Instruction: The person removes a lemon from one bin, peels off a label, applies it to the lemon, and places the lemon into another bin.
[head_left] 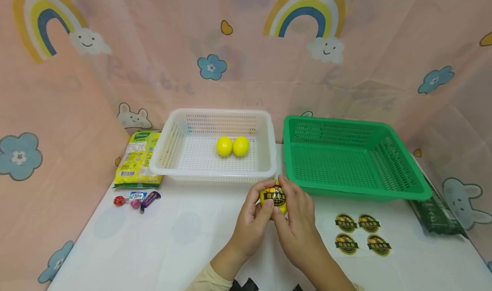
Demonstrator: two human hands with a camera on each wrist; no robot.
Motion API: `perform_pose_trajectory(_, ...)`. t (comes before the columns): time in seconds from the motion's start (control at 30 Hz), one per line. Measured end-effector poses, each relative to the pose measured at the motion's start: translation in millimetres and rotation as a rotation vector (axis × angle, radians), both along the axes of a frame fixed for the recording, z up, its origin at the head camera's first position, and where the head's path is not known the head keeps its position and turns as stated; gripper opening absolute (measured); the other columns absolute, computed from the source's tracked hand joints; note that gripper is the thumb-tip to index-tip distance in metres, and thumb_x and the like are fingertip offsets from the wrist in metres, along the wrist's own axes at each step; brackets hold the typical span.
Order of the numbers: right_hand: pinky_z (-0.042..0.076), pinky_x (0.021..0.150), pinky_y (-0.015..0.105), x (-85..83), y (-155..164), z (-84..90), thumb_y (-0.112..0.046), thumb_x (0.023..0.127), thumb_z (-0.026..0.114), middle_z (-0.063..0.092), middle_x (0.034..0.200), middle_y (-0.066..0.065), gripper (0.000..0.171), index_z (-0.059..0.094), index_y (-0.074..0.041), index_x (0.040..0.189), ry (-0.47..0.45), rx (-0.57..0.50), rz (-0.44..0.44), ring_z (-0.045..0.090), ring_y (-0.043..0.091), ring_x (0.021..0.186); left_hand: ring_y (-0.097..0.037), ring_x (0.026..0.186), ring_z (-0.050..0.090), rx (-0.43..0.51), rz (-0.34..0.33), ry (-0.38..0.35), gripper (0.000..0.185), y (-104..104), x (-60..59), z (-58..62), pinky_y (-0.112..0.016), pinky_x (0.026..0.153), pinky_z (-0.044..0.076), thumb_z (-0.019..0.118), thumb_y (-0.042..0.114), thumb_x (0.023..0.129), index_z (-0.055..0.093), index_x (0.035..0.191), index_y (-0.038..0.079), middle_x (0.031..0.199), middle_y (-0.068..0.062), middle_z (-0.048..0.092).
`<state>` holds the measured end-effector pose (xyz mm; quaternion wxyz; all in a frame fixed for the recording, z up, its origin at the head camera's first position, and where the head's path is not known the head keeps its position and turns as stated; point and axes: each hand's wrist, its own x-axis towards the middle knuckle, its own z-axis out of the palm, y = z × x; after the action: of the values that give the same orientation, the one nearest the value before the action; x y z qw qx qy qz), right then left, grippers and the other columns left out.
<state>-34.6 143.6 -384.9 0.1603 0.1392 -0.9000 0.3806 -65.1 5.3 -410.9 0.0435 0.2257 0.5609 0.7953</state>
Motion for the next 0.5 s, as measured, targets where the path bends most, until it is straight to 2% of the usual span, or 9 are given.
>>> perform_pose_trajectory(0.1,0.026,0.107,0.067,2.0,7,1.5,-0.011,0.105,0.05,0.036,0.164,0.015,0.063,0.033,-0.013,0.166,-0.016,-0.012,0.018,0.029,0.046,0.143,-0.017,0.108,0.065,-0.029,0.021,-0.03,0.039,-2,0.9,-0.6,-0.026,0.087,0.059,0.046,0.008,0.11,0.045,0.149,0.003,0.145,-0.019,0.049)
perform_pose_trajectory(0.2,0.026,0.106,0.07,0.2,20,2.9,-0.009,0.104,0.051,0.036,0.164,0.017,0.063,0.035,-0.011,0.165,0.005,-0.023,-0.001,0.029,0.046,0.144,-0.02,0.105,0.065,-0.019,0.015,-0.056,0.041,-3,0.9,0.2,-0.03,0.084,0.06,0.048,0.008,0.109,0.044,0.15,0.005,0.143,-0.018,0.049)
perform_pose_trajectory(0.33,0.028,0.102,0.073,-9.0,47,4.8,-0.013,0.106,0.052,0.034,0.164,0.021,0.061,0.036,-0.007,0.164,0.041,-0.015,-0.081,0.028,0.049,0.143,-0.021,0.103,0.064,0.014,-0.017,-0.078,0.042,-3,-0.7,1.3,-0.031,0.083,0.061,0.047,0.007,0.109,0.041,0.151,0.006,0.139,-0.018,0.048)
perform_pose_trajectory(0.5,0.016,0.108,0.079,-21.8,92,7.1,-0.014,0.109,0.052,0.033,0.163,0.026,0.057,0.037,-0.005,0.163,0.045,-0.053,-0.183,0.022,0.055,0.147,-0.023,0.109,0.062,0.012,-0.031,-0.094,0.043,-6,-1.8,-0.6,-0.03,0.085,0.06,0.046,0.007,0.108,0.039,0.151,0.007,0.143,-0.019,0.044)
